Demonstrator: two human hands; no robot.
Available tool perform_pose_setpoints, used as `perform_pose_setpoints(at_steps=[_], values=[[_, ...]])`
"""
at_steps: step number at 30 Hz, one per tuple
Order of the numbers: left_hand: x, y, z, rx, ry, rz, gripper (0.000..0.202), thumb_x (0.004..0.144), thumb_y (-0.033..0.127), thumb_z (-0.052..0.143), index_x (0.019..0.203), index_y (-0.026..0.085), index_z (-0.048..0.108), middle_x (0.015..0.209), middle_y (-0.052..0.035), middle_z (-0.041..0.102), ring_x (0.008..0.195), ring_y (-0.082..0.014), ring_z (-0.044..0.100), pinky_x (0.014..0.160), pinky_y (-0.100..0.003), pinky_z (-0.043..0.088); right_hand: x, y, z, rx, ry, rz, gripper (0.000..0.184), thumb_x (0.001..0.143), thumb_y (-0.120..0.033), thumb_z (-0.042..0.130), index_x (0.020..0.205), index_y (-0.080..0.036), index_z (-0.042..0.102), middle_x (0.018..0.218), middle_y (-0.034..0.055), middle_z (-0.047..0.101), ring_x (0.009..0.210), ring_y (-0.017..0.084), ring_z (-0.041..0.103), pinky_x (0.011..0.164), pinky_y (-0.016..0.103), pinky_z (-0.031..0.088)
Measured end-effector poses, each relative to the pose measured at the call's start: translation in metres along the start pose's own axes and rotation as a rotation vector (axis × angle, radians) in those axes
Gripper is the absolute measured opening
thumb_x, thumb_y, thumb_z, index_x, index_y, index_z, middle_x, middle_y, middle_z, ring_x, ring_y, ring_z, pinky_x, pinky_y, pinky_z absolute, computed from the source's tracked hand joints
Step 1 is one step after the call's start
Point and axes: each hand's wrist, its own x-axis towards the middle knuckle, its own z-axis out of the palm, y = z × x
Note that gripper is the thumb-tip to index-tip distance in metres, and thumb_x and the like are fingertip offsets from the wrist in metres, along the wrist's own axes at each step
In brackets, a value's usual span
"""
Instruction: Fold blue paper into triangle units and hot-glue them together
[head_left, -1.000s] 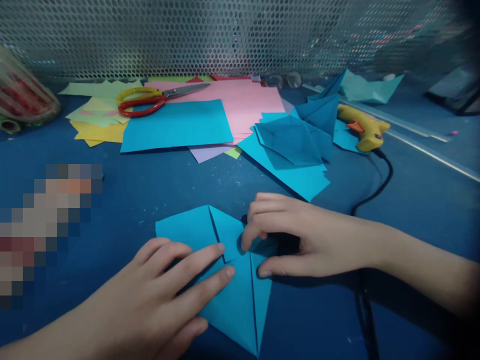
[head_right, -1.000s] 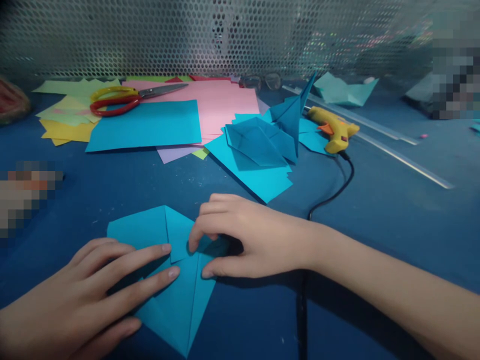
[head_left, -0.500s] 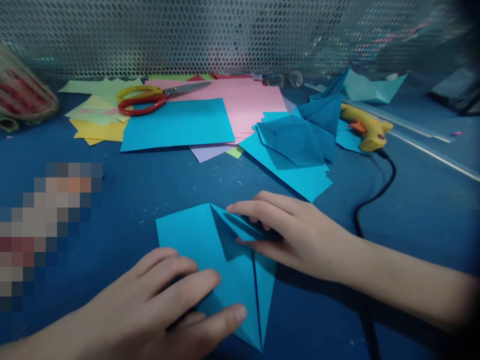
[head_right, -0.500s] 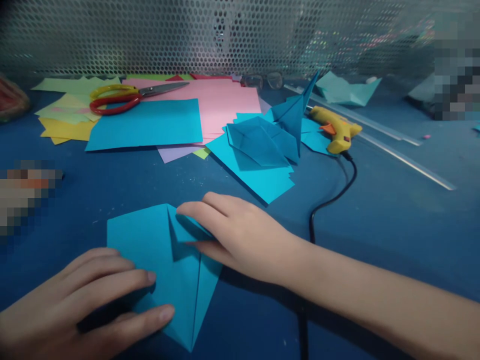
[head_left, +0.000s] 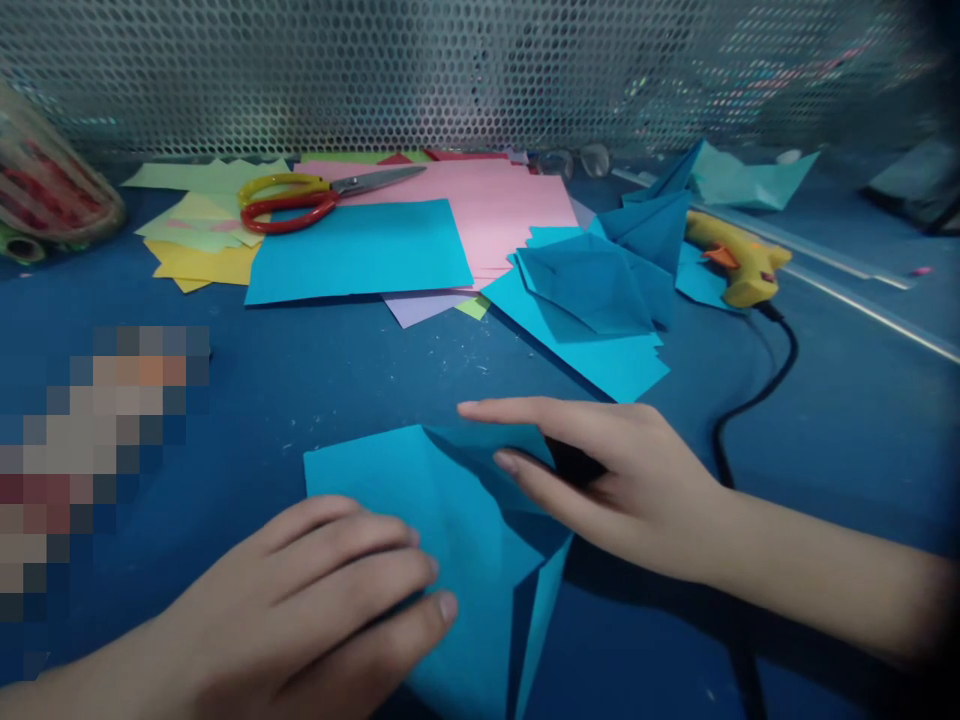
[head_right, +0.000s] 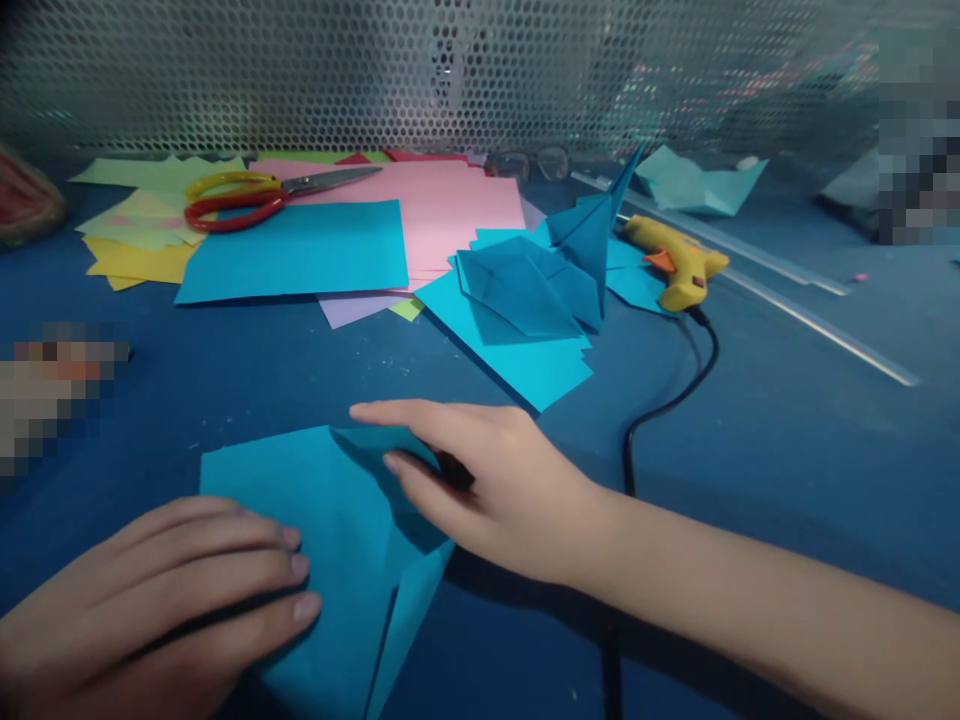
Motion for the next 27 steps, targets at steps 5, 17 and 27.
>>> perform_pose_setpoints(at_steps=[5,17,27], values=[[0.008,-0.001,0.002,-0.026,0.056,-0.079,0.043,0.091,0.004,0.046,0.12,0.03,0.067,0.124,0.0066,0.074,0.124,-0.0117,0.063,0.118,-0.027,0.033,0.003,0.003,0.0,-0.071,0.019,-0.038,0.027,0.098,-0.013,0.053,0.119,-0.016,0.07,0.087,0.0047,0.071,0.067,0.012,0.063,0.058,0.021,0.053],[0.004,-0.002,-0.002,0.173,-0.187,-0.113,0.053,0.098,0.021,0.042,0.15,0.026,0.046,0.167,0.0042,0.035,0.152,-0.017,0.034,0.123,-0.037,0.032,0.003,0.018,-0.002,-0.186,-0.024,-0.279,0.033,0.103,-0.009,0.044,0.121,-0.014,0.071,0.095,0.0085,0.068,0.085,0.013,0.065,0.075,0.024,0.057],[0.005,-0.001,0.002,0.161,-0.157,-0.159,0.053,0.098,0.023,0.039,0.15,0.027,0.045,0.164,0.0022,0.04,0.15,-0.0183,0.034,0.12,-0.037,0.034,0.006,0.021,-0.004,-0.381,-0.131,-0.403,0.043,0.111,-0.018,0.029,0.127,-0.005,0.067,0.091,0.0106,0.068,0.081,0.018,0.059,0.078,0.03,0.052]])
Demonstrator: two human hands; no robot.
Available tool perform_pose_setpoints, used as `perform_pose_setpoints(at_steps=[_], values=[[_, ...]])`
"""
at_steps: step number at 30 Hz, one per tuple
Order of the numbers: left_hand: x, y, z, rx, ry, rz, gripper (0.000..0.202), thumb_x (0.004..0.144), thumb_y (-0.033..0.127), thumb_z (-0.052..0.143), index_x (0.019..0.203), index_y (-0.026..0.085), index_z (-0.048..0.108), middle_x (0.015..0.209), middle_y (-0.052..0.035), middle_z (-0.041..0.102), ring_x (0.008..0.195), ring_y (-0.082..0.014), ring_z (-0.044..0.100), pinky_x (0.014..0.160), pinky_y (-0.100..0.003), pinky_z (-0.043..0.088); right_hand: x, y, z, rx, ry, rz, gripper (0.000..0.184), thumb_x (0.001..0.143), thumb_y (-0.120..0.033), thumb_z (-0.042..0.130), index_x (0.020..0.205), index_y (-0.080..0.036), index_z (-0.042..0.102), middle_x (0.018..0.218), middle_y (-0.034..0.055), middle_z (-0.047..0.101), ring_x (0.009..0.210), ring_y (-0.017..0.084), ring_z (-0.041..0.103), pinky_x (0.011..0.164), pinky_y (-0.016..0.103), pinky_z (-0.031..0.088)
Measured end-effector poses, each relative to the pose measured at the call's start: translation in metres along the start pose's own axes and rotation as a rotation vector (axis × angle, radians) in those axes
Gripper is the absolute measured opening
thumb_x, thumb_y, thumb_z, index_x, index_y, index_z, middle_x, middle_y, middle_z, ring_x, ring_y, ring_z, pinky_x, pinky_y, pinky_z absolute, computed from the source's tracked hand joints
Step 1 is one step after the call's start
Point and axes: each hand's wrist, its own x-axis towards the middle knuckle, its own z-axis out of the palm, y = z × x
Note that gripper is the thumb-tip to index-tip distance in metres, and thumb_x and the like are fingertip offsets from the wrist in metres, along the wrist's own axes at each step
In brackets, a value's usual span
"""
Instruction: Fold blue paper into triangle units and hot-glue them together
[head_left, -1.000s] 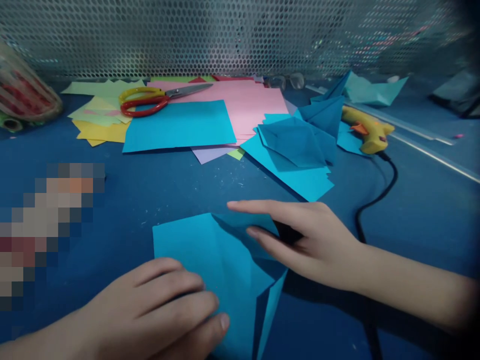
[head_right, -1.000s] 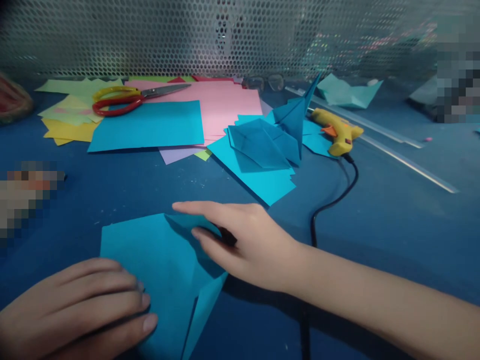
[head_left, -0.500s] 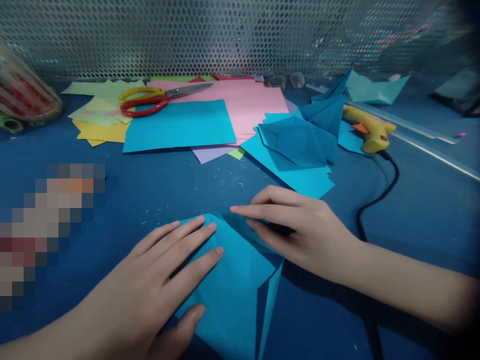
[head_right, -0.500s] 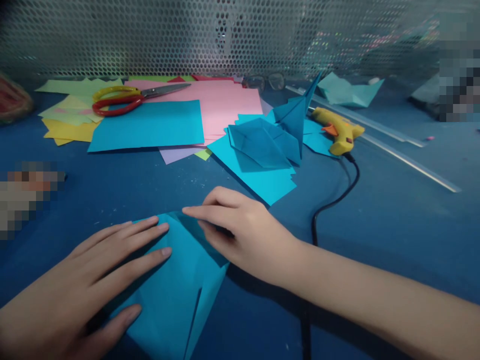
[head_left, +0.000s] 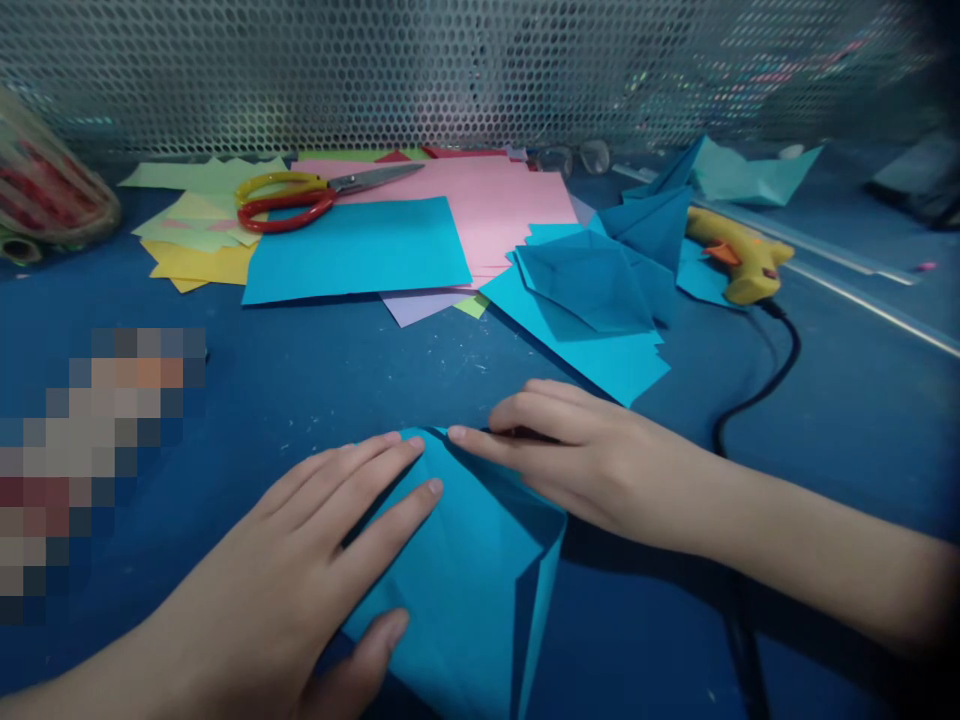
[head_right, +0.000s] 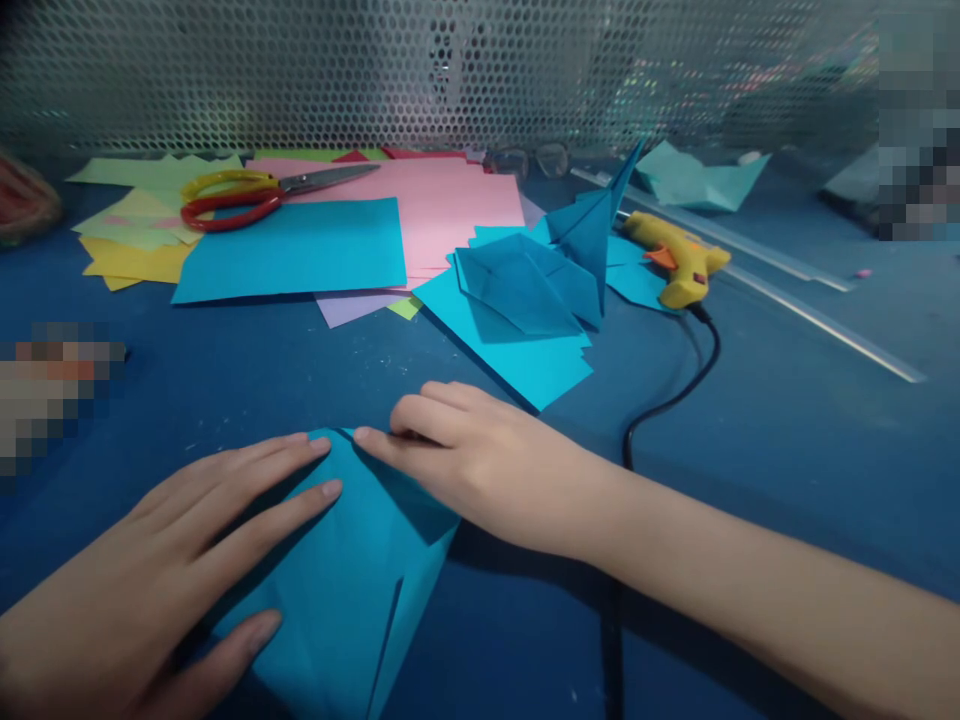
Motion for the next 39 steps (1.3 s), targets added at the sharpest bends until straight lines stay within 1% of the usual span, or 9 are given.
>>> perform_pose_setpoints(at_steps=[3,6,10,17,22,27,30,34,39], values=[[-0.002,0.001,0.001,-0.004,-0.002,-0.05,0.051,0.099,0.027,0.04,0.15,0.031,0.046,0.162,0.0009,0.042,0.147,-0.023,0.039,0.112,-0.041,0.044,0.001,0.0,-0.004,-0.054,-0.037,-0.019,0.045,0.112,-0.02,0.027,0.128,-0.006,0.067,0.095,0.011,0.071,0.081,0.018,0.061,0.076,0.031,0.053],[-0.003,0.002,0.001,-0.017,0.007,-0.092,0.05,0.098,0.029,0.042,0.147,0.034,0.05,0.156,-0.0016,0.048,0.14,-0.0277,0.046,0.105,-0.045,0.049,0.002,0.0,-0.007,-0.072,-0.031,-0.047,0.045,0.112,-0.02,0.027,0.125,-0.007,0.068,0.109,0.0137,0.075,0.095,0.02,0.065,0.08,0.033,0.053],[-0.001,0.002,0.001,-0.018,0.025,-0.073,0.047,0.099,0.028,0.042,0.145,0.031,0.052,0.153,-0.0009,0.051,0.137,-0.027,0.047,0.108,-0.043,0.043,-0.001,0.001,-0.006,-0.043,-0.093,-0.086,0.044,0.111,-0.016,0.028,0.131,-0.01,0.067,0.135,0.0129,0.07,0.124,0.02,0.061,0.093,0.035,0.052],[0.001,0.002,-0.001,-0.029,0.042,0.005,0.044,0.101,0.022,0.039,0.143,0.022,0.051,0.131,0.0006,0.064,0.109,-0.0218,0.052,0.097,-0.035,0.036,-0.006,0.005,0.0,0.019,-0.079,-0.073,0.046,0.113,-0.02,0.025,0.138,-0.011,0.062,0.144,0.0101,0.064,0.139,0.017,0.052,0.111,0.037,0.044],[0.001,0.001,0.0,-0.006,0.014,0.023,0.048,0.099,0.022,0.042,0.146,0.024,0.051,0.15,0.0032,0.056,0.114,-0.0218,0.053,0.098,-0.037,0.039,-0.004,0.008,-0.001,0.021,-0.096,-0.089,0.045,0.112,-0.018,0.026,0.139,-0.013,0.062,0.145,0.0094,0.063,0.142,0.015,0.051,0.116,0.038,0.042],[0.002,0.001,-0.003,0.051,-0.037,0.013,0.052,0.097,0.027,0.042,0.148,0.024,0.052,0.164,-0.002,0.041,0.109,-0.0257,0.057,0.09,-0.043,0.046,0.0,0.009,-0.006,0.032,-0.124,-0.109,0.041,0.11,-0.015,0.032,0.135,-0.011,0.064,0.142,0.0114,0.065,0.137,0.016,0.056,0.115,0.039,0.045],[0.006,0.004,-0.006,0.087,-0.075,0.064,0.053,0.096,0.026,0.042,0.148,0.022,0.052,0.165,-0.0052,0.039,0.102,-0.0246,0.061,0.086,-0.042,0.048,0.003,0.008,-0.009,0.012,-0.117,-0.121,0.04,0.111,-0.016,0.033,0.132,-0.011,0.067,0.138,0.0112,0.068,0.134,0.017,0.06,0.113,0.038,0.047],[0.009,0.009,-0.007,0.166,-0.108,0.027,0.054,0.096,0.022,0.034,0.147,0.022,0.052,0.165,-0.0066,0.04,0.102,-0.0261,0.063,0.083,-0.044,0.049,0.005,0.007,-0.008,-0.004,-0.096,-0.118,0.04,0.111,-0.015,0.033,0.131,-0.009,0.067,0.137,0.0111,0.068,0.132,0.018,0.061,0.113,0.039,0.047],[0.009,0.013,-0.005,0.197,-0.096,0.061,0.055,0.094,0.017,0.032,0.144,0.018,0.055,0.16,-0.011,0.046,0.097,-0.0252,0.064,0.076,-0.042,0.049,0.003,0.008,-0.007,0.005,-0.08,-0.125,0.04,0.111,-0.015,0.033,0.13,-0.009,0.067,0.139,0.0097,0.067,0.131,0.018,0.061,0.112,0.039,0.047]])
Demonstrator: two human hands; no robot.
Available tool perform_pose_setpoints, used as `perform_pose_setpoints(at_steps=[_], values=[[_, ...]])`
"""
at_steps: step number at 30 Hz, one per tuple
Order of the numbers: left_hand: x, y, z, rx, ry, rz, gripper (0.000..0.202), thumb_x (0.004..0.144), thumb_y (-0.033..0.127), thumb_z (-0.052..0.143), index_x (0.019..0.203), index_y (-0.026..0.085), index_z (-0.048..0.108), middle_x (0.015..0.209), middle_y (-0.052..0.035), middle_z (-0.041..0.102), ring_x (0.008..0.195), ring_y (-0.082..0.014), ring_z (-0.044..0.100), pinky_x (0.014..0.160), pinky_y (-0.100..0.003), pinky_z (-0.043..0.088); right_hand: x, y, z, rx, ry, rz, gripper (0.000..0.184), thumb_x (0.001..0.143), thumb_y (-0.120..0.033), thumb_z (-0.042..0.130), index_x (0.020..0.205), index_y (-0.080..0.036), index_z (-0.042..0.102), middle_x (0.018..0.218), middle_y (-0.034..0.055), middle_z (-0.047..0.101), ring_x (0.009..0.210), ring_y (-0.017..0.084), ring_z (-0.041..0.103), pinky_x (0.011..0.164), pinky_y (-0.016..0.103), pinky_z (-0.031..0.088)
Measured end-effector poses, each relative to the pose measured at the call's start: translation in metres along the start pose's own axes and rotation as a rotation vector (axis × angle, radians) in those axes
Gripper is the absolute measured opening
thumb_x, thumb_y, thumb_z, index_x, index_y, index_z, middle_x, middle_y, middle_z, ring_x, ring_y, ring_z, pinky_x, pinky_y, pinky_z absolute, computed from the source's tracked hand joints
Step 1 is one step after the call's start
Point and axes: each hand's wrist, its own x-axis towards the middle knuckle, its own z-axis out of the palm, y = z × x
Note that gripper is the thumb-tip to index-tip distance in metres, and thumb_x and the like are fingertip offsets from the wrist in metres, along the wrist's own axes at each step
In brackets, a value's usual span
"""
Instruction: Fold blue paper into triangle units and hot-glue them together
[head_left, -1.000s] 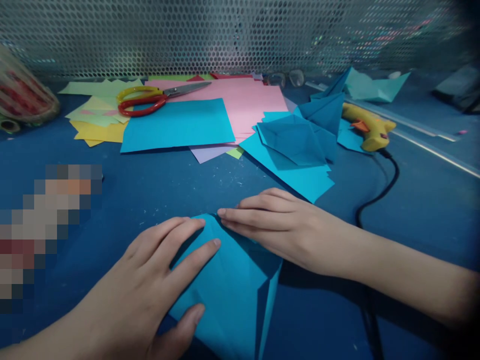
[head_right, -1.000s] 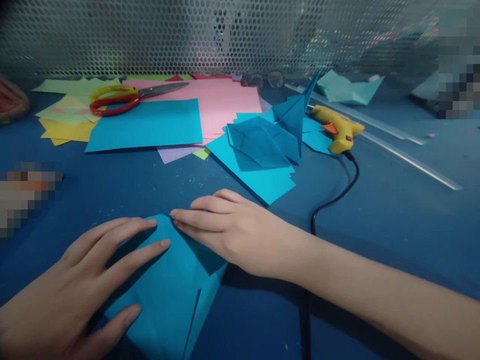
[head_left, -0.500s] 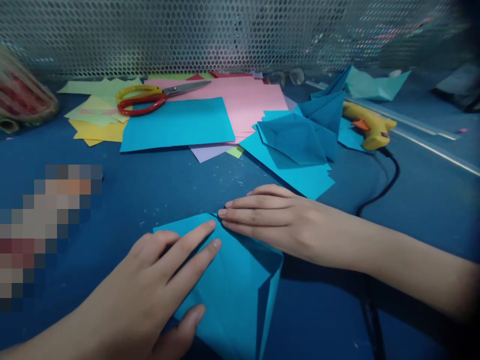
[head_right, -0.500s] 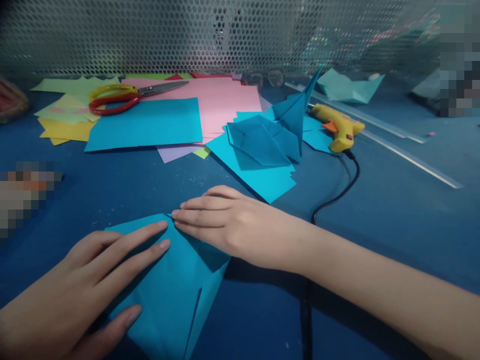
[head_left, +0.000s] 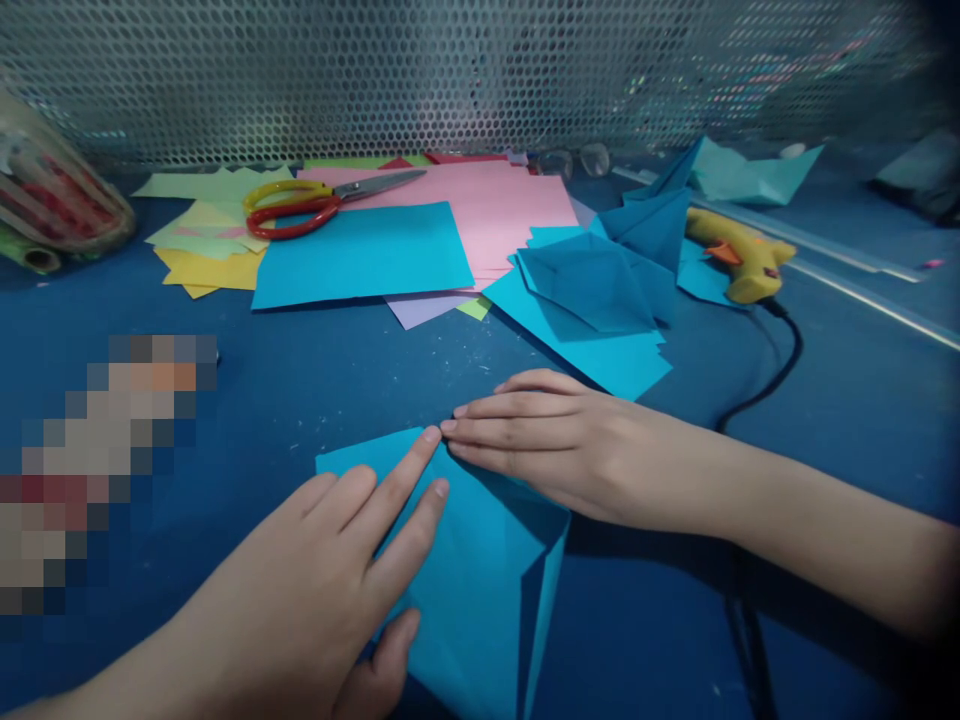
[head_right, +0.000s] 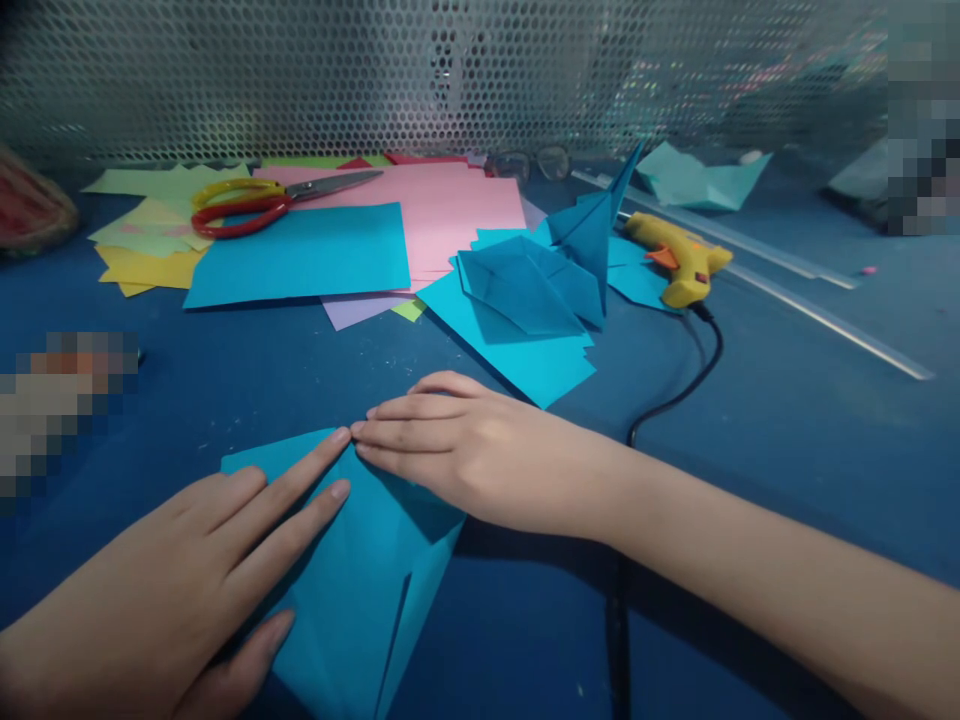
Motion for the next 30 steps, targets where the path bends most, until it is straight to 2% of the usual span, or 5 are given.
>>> perform_pose_setpoints(at_steps=[8,15,20,25,30], values=[[0.0,-0.004,0.011,-0.044,0.109,0.018,0.053,0.093,0.016,0.031,0.14,0.017,0.055,0.157,-0.0155,0.048,0.094,-0.0247,0.068,0.072,-0.04,0.051,0.001,-0.002,-0.003,-0.005,-0.019,0.028,0.041,0.111,-0.015,0.032,0.132,-0.01,0.066,0.141,0.0087,0.066,0.135,0.018,0.059,0.117,0.04,0.043],[-0.001,-0.004,0.0,-0.051,-0.066,-0.03,0.056,0.096,0.021,0.027,0.146,0.024,0.053,0.163,-0.0127,0.041,0.112,-0.0275,0.069,0.083,-0.044,0.059,-0.005,0.007,0.001,0.096,-0.009,0.038,0.038,0.111,-0.018,0.035,0.131,-0.014,0.067,0.137,0.0083,0.069,0.136,0.016,0.057,0.117,0.037,0.041],[0.0,-0.011,-0.004,-0.097,-0.081,-0.027,0.057,0.093,0.023,0.031,0.147,0.023,0.05,0.166,-0.0122,0.036,0.114,-0.0293,0.07,0.084,-0.046,0.062,-0.014,0.016,0.004,0.085,0.065,-0.035,0.037,0.112,-0.021,0.035,0.127,-0.014,0.068,0.132,0.0055,0.072,0.138,0.014,0.055,0.121,0.035,0.034],[0.004,-0.022,-0.003,-0.125,-0.061,0.026,0.063,0.086,0.027,0.041,0.148,0.023,0.043,0.162,-0.0132,0.043,0.111,-0.0296,0.072,0.076,-0.044,0.064,-0.011,0.012,-0.007,-0.05,-0.008,-0.097,0.04,0.112,-0.017,0.031,0.129,-0.01,0.067,0.136,0.0032,0.07,0.137,0.017,0.056,0.12,0.037,0.038],[0.006,-0.035,-0.004,-0.137,-0.061,0.048,0.072,0.091,0.042,0.047,0.157,0.021,0.028,0.157,-0.0074,0.051,0.113,-0.0249,0.072,0.082,-0.036,0.063,-0.01,0.008,-0.015,-0.085,-0.07,-0.079,0.04,0.111,-0.019,0.033,0.131,-0.014,0.068,0.137,0.0042,0.069,0.141,0.018,0.053,0.12,0.04,0.04]])
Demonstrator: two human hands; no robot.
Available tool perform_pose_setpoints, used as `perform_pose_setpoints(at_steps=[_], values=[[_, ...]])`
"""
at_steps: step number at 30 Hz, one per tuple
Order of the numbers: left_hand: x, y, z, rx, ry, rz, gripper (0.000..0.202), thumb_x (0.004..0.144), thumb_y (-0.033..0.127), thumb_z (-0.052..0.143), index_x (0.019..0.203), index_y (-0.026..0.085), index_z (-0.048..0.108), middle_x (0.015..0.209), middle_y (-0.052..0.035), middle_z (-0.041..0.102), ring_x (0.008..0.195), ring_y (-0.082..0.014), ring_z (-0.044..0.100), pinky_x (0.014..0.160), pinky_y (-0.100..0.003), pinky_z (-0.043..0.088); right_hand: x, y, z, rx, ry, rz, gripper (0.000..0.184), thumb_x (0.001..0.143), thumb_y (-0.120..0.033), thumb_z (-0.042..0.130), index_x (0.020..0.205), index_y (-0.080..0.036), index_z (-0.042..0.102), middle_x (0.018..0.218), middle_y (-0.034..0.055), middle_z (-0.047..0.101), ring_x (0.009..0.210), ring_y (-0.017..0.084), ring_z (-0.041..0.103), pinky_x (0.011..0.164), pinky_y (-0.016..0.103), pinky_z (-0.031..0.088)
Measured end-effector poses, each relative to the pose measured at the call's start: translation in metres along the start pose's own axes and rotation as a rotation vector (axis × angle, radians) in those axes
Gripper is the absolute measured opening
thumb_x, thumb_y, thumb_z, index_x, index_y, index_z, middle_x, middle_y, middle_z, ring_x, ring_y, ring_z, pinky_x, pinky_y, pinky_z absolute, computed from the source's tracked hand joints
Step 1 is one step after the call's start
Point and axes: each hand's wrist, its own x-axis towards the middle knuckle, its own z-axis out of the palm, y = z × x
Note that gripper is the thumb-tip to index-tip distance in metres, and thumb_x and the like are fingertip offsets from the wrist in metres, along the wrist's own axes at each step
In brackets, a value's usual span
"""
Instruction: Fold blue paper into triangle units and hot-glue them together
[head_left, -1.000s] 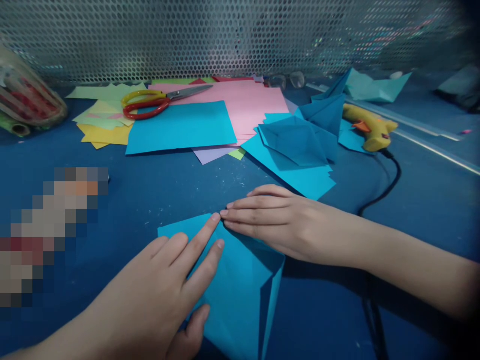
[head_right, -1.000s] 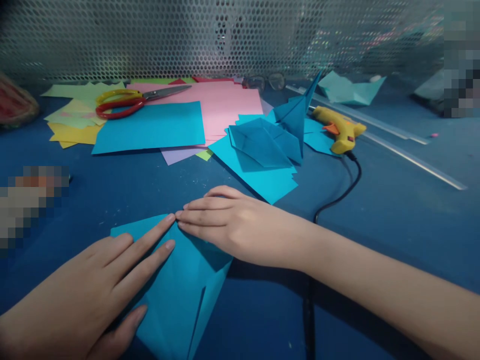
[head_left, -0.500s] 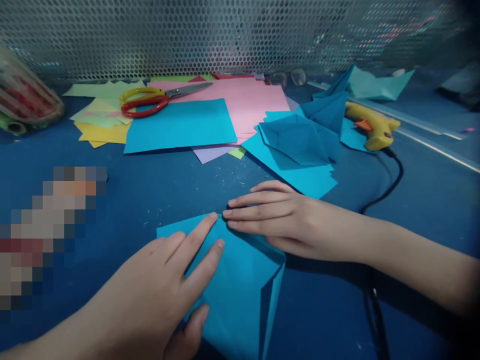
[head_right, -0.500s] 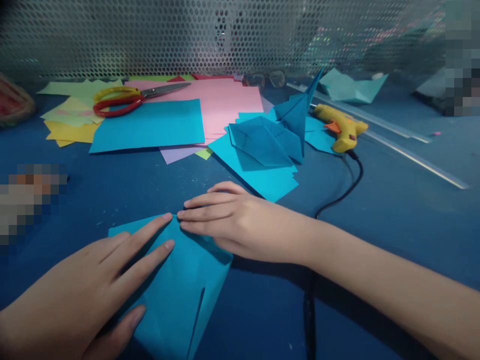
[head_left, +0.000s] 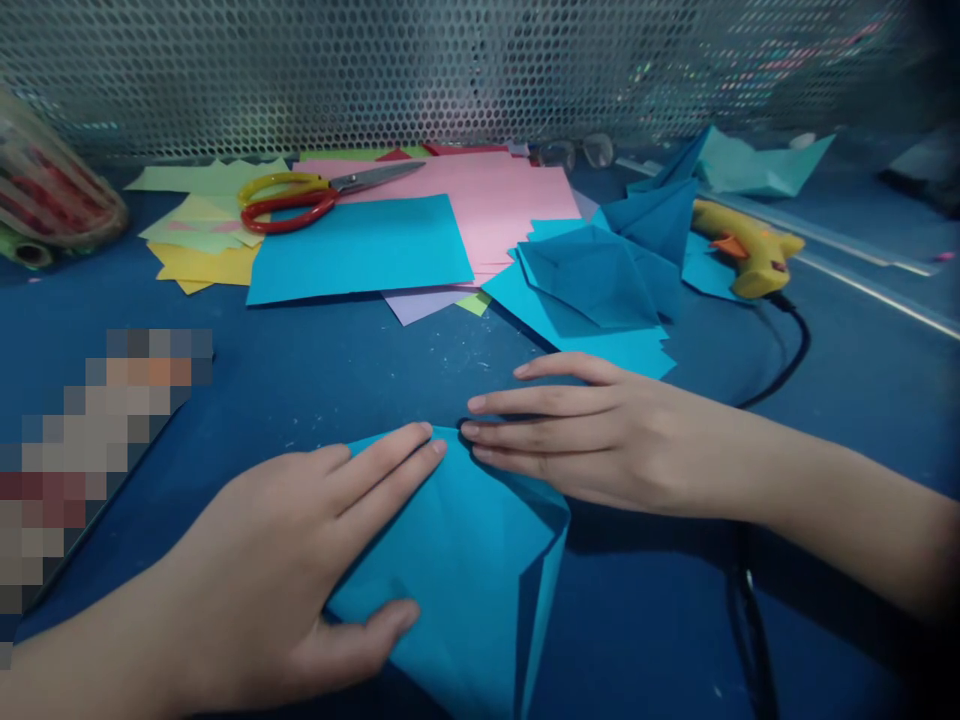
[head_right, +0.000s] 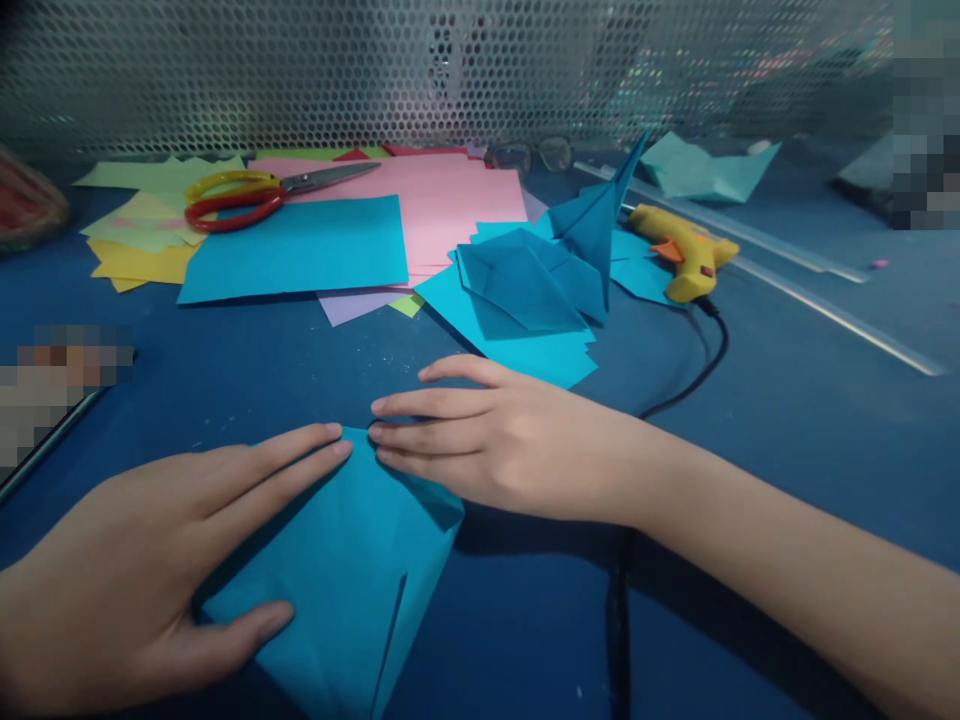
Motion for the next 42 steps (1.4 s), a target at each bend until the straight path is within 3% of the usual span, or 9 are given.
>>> perform_pose_setpoints(at_steps=[6,15,21,27,31,33,36,39,42], values=[[0.003,-0.005,-0.002,0.015,0.017,0.008,0.077,0.095,0.057,0.05,0.158,0.019,0.03,0.154,-0.009,0.054,0.106,-0.0257,0.075,0.071,-0.033,0.063,-0.002,0.0,-0.001,0.119,-0.009,0.022,0.037,0.105,-0.017,0.043,0.133,-0.009,0.066,0.14,0.0076,0.066,0.141,0.022,0.053,0.124,0.043,0.033],[0.005,0.005,-0.004,0.049,0.003,-0.007,0.074,0.093,0.053,0.051,0.155,0.015,0.041,0.152,-0.0121,0.056,0.106,-0.0315,0.075,0.07,-0.04,0.065,0.0,0.0,0.001,0.289,0.006,0.024,0.044,0.093,-0.012,0.045,0.132,-0.005,0.065,0.144,0.0138,0.063,0.147,0.022,0.045,0.126,0.04,0.025],[0.005,0.005,-0.003,0.027,0.001,-0.041,0.073,0.096,0.053,0.046,0.159,0.018,0.035,0.154,-0.0097,0.054,0.104,-0.0299,0.075,0.073,-0.04,0.062,0.0,0.0,-0.001,0.446,-0.02,0.135,0.045,0.088,-0.009,0.047,0.126,-0.012,0.07,0.138,0.01,0.068,0.146,0.021,0.047,0.127,0.041,0.011],[0.003,0.007,0.002,-0.027,0.008,-0.082,0.074,0.096,0.053,0.048,0.162,0.024,0.029,0.155,-0.0059,0.054,0.101,-0.0288,0.074,0.073,-0.04,0.06,-0.003,0.0,-0.011,0.428,0.085,0.167,0.026,0.086,-0.01,0.053,0.097,-0.02,0.074,0.102,0.003,0.081,0.105,0.017,0.073,0.117,0.039,0.027],[0.001,0.007,0.002,-0.045,0.003,-0.08,0.073,0.096,0.052,0.048,0.161,0.023,0.03,0.157,-0.0065,0.051,0.098,-0.0288,0.073,0.07,-0.04,0.059,0.003,-0.005,-0.002,0.396,0.268,0.233,0.022,0.091,-0.009,0.05,0.089,-0.021,0.068,0.074,-0.0005,0.075,0.073,0.013,0.07,0.103,0.037,0.045],[-0.001,0.004,0.002,-0.049,0.01,-0.053,0.077,0.096,0.052,0.051,0.162,0.022,0.027,0.156,-0.0085,0.052,0.097,-0.029,0.073,0.069,-0.039,0.059,0.009,-0.01,0.005,0.373,0.327,0.331,0.017,0.095,-0.013,0.051,0.093,-0.02,0.066,0.072,0.0001,0.071,0.069,0.013,0.066,0.087,0.032,0.052],[-0.002,0.002,0.003,-0.058,0.038,-0.036,0.079,0.095,0.052,0.055,0.163,0.024,0.027,0.152,-0.0105,0.056,0.102,-0.0303,0.073,0.074,-0.038,0.06,0.019,-0.019,0.012,0.361,0.296,0.48,0.011,0.094,-0.025,0.065,0.103,-0.018,0.064,0.078,0.0019,0.067,0.073,0.016,0.064,0.067,0.027,0.05],[0.0,0.004,0.005,-0.101,0.074,-0.099,0.074,0.094,0.055,0.055,0.16,0.028,0.036,0.148,-0.0096,0.06,0.11,-0.0311,0.07,0.083,-0.037,0.059,0.024,-0.025,0.013,0.46,0.235,0.59,0.02,0.091,-0.021,0.069,0.109,-0.018,0.063,0.084,0.0017,0.066,0.075,0.015,0.062,0.063,0.024,0.048],[0.007,0.011,0.005,-0.12,0.102,-0.16,0.071,0.093,0.059,0.054,0.156,0.029,0.043,0.146,-0.0102,0.061,0.113,-0.0323,0.068,0.088,-0.039,0.058,0.025,-0.029,0.014,0.585,0.254,0.585,0.018,0.091,-0.012,0.062,0.108,-0.018,0.063,0.083,0.0004,0.064,0.072,0.012,0.061,0.062,0.021,0.049]])
